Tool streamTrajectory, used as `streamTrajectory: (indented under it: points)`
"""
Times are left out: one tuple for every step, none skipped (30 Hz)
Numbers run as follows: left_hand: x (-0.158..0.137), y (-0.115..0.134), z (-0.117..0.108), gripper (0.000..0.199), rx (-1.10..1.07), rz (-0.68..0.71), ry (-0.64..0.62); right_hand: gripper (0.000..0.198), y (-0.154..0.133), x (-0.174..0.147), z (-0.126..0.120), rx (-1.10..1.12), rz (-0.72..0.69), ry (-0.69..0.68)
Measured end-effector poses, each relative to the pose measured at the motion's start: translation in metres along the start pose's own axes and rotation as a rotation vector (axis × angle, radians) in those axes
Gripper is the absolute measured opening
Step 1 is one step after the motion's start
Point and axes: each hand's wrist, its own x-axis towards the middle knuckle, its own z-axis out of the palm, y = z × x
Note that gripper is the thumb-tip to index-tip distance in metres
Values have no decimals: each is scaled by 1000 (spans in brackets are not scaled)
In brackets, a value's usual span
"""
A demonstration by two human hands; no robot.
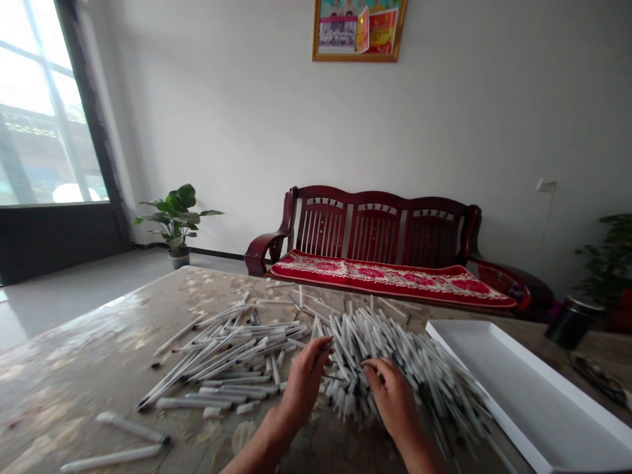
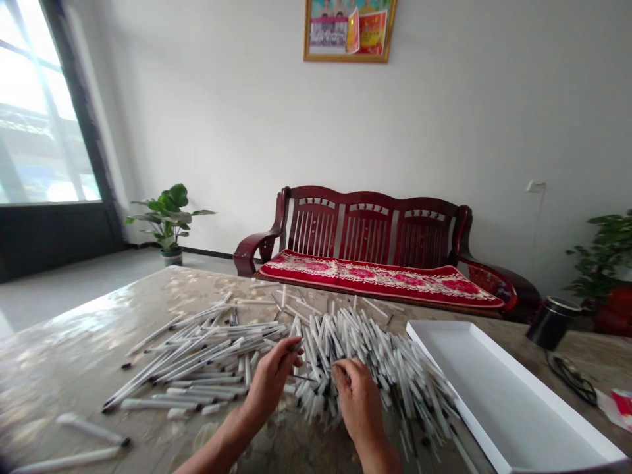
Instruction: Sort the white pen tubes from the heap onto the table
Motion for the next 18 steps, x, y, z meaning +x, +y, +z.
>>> streamTrajectory:
  points:
    - [0,1,2,30,-109,-37,45,37,0,0,0,-15,-9,26]
    - [1,1,4,37,-228,-76,84,37,0,0,1,-22,-12,49]
    - [2,3,6,43,-349,-120,109,39,0,-1,1,-19,-11,66]
    - [2,4,7,48,-466,-173,121,40,-1,-1,2,-8,-4,72]
    - [3,5,8,50,-571,-235,129,41,-2,-2,2,8,3,60]
    - [3,5,9,50,-660,-301,136,43,-4,-3,3,22,8,34]
    - [4,5,10,48,-732,-363,145,44,-7,-4,4,30,12,0]
    - [3,4,11,45,-788,-415,154,45,-10,-6,5,29,12,-38]
    - [3,2,12,42,-830,-450,165,46,-14,-8,6,20,7,-79]
    - [2,0,13,39,-863,-470,171,47,-18,-9,6,3,-2,-112]
    - [1,-3,14,37,-889,-478,170,49,-22,-11,7,-17,-12,-134]
    - [0,-6,15,36,-909,-477,164,49,-25,-12,7,-37,-22,-147]
    - [-1,-9,16,35,-921,-472,156,50,-28,-12,8,-55,-31,-155]
    - [-1,-11,17,34,-926,-466,148,51,-29,-13,8,-70,-38,-156]
    - [-2,-13,17,34,-926,-461,142,51,-30,-13,8,-81,-41,-154]
    - [-2,-15,18,33,-923,-458,139,51,-31,-13,8,-89,-38,-156]
    - [-2,-15,18,33,-917,-457,143,51,-30,-13,8,-94,-32,-159]
    - [-2,-15,18,33,-910,-458,151,50,-29,-13,9,-97,-22,-166]
